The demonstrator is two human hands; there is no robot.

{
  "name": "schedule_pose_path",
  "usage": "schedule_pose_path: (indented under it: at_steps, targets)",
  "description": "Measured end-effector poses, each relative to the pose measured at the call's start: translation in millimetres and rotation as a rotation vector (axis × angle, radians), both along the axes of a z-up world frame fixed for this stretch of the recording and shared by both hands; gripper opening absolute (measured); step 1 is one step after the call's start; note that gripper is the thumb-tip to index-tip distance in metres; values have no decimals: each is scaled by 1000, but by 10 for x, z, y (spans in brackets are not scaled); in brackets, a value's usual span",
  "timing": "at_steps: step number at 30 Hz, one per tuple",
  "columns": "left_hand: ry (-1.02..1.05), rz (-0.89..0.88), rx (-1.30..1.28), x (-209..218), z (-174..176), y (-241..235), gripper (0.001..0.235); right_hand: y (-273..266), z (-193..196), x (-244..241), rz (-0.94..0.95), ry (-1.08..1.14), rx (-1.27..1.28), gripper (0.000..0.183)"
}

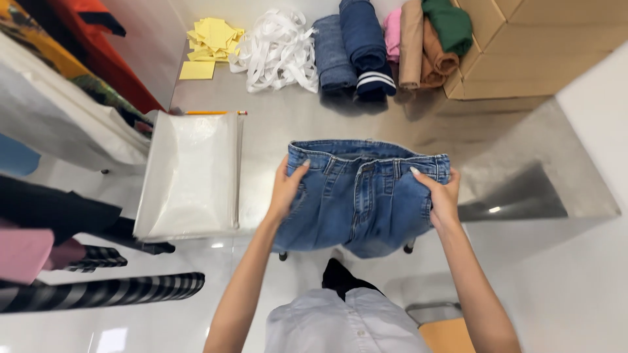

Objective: The person takes a green shirt from a clothing rack, folds it neatly on a metal table, and places it on a stack. They then take a pair of blue jeans from the rack, fold them on the table, and add them to the stack.

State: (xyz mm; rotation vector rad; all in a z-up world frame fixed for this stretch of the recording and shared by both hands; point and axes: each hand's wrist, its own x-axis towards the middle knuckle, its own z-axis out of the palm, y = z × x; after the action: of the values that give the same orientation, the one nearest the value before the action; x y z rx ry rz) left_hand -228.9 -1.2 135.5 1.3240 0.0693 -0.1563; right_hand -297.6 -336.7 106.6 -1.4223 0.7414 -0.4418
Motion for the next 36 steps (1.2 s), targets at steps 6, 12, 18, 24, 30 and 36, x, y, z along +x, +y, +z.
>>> schedule_pose_path:
  at_steps: [6, 12, 18, 24, 30, 36]
  targets:
    - [-154, 150, 103, -1096, -203, -299, 28, 931, 274, -912, -165, -98, 32, 44]
    - [-419, 239, 180, -2242, 57, -831, 26, 1969, 585, -1638, -56, -65, -38, 68]
    - [-470, 112, 332, -2548, -15, -706, 20, 2281, 815, -2156, 190, -124, -56, 65]
    - [-731, 106, 616, -2521, -420, -667, 30, 1921, 284, -2134, 451, -353, -163, 20]
    - [-863, 287, 858, -2579, -365, -495, 39, 1774, 647, -2188, 410, -302, -175, 33]
    - [-923, 304, 959, -2555, -393, -424, 35, 1533, 633, -2237, 503, -279, -422, 15]
